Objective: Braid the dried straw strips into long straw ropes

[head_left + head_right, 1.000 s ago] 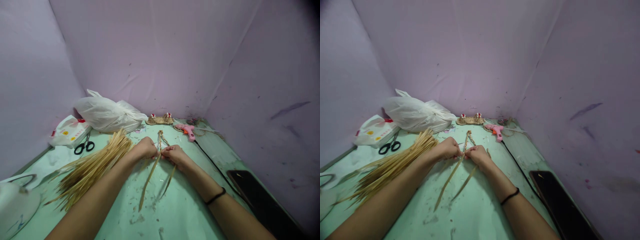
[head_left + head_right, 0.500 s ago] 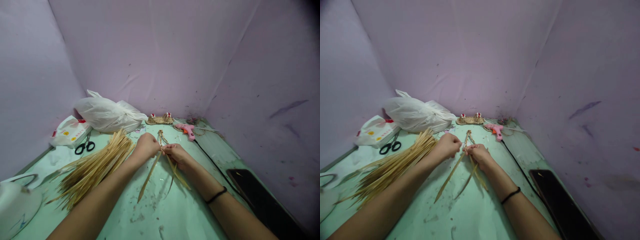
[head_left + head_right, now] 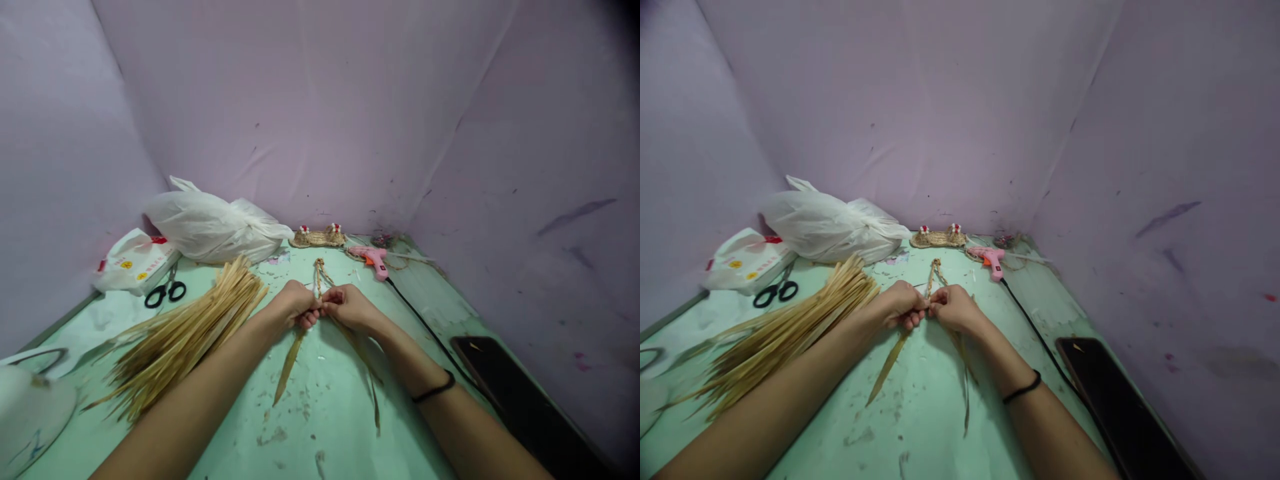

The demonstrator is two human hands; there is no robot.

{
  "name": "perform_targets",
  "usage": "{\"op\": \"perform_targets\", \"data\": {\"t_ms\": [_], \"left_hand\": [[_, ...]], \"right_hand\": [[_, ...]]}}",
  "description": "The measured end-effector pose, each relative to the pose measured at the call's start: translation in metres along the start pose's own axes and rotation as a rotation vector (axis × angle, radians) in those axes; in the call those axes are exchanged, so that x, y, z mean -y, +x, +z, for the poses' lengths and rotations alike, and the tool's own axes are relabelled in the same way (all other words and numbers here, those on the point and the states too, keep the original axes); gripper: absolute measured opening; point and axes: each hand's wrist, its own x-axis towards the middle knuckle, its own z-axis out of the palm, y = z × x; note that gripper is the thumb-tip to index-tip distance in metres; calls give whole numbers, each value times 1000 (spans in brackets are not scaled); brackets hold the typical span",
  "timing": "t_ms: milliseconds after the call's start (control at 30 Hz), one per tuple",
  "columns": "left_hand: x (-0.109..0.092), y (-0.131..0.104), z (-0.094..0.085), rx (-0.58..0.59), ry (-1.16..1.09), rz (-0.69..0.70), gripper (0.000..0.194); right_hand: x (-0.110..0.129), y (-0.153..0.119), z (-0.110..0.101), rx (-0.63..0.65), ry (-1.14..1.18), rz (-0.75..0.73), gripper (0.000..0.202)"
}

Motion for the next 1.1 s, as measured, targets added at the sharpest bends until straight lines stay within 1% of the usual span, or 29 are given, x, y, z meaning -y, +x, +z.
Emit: {"op": "perform_targets", "data": {"t_ms": [100,200,267,367,467,567,633,700,767,867,900,933,1000,1033,1067,1100], "left_hand": [[1,1,4,-104,188,27,17],[7,6,5,-206,271,180,15],[11,10,5,-223,248,257,16],[13,10,7,-216,200,253,19],[9,5,10,-209,149,164,18],[5,1,10,-162,74,66,17],[5,1,5,-101,15,61,15],[6,2,-1,-24,-26,88,13],[7,2,-7,20,-26,114,9],[6,0,-12,42,1,143,7],[6,0,-13,52,5,155,7],[6,0,-13,67,6,168,8],[6,0,-14,89,6,186,10],[6,1,-14,94,9,190,9],[6,2,-14,98,11,189,7],[6,3,-15,101,12,186,6]], "right_hand": [[3,-5,1,-97,-312,-66,17],[13,-12,2,-166,-524,-105,22],[20,-16,2,-189,-598,-80,23],[30,-20,2,-235,-701,24,22],[41,-26,4,-241,-769,123,19],[52,-32,12,-185,-811,110,20],[57,-36,19,-177,-845,81,21],[60,-38,23,-186,-860,68,22],[58,-38,22,-173,-831,42,21],[50,-32,9,-111,-682,14,18],[47,-29,3,-136,-619,26,19],[43,-26,-3,-191,-550,43,20],[38,-20,-9,-337,-382,88,17],[36,-17,-10,-359,-264,123,15],[35,-15,-8,-331,-125,170,12],[35,-14,-5,-260,24,225,10]]}}
